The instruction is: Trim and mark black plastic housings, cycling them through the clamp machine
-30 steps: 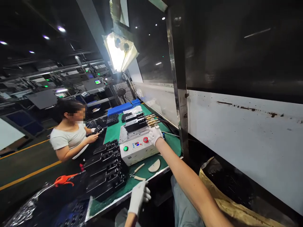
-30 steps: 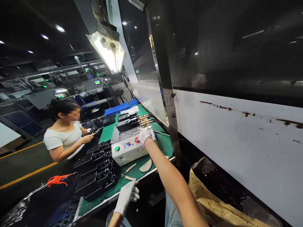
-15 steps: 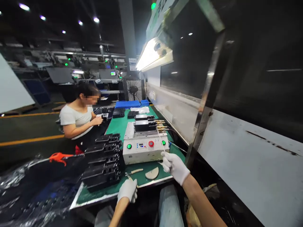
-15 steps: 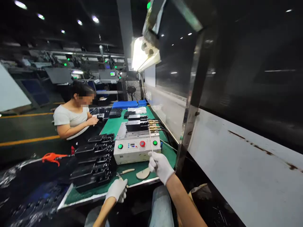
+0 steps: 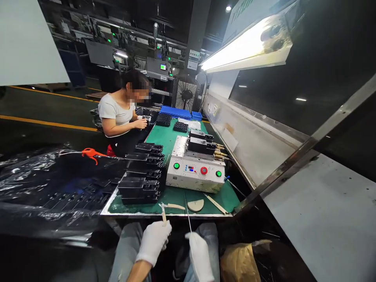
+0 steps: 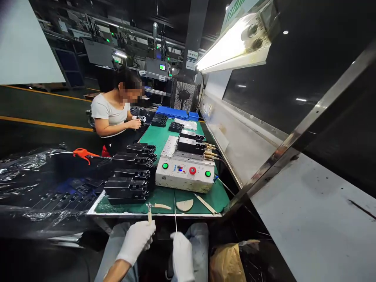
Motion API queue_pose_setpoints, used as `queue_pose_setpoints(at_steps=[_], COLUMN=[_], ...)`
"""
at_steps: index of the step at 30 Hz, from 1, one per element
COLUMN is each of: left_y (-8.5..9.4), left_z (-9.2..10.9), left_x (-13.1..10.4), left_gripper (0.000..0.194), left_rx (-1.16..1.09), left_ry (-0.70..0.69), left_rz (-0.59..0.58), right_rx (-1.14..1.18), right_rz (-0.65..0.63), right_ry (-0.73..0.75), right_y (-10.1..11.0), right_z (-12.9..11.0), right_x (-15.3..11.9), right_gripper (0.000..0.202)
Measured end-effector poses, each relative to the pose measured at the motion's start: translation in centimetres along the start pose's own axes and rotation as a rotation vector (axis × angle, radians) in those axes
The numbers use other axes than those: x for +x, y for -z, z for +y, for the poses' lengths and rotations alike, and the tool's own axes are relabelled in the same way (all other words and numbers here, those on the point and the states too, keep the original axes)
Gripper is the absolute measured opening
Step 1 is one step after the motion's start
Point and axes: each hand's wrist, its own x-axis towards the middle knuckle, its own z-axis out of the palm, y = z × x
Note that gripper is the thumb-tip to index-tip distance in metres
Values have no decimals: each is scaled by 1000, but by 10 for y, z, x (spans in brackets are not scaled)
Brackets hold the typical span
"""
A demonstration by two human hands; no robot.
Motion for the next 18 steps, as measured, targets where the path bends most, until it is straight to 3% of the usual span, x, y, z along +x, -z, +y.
queue_pose_setpoints(at_steps=[3,5,7,8,10,13,15,18], left_y=[12,20,26,26,22,5,-8,-20], left_z=[-6,-6,-3,-2,0,3,5,6], left_x=[-26,-40,-50,-52,-55,-54,-52,-51], left_gripper=[47,45,41,39,36,35,34,26], left_rx=[36,144,270,308,291,194,162,130], left_ry=[-25,-85,-211,-305,-522,-733,-700,-522], left_rz=[61,151,271,327,414,424,366,201], right_rx=[-88,-109,-63,-16,117,470,753,964], right_rz=[111,232,252,182,-82,-404,-442,-285], right_ry=[-46,34,104,99,25,-121,-257,-446], right_y=[-18,-19,-17,-16,-18,-31,-41,-31], right_z=[-10,-28,-48,-57,-70,-70,-60,-46], right_x=[20,29,31,29,21,9,6,22], right_gripper=[48,49,53,55,58,67,72,80])
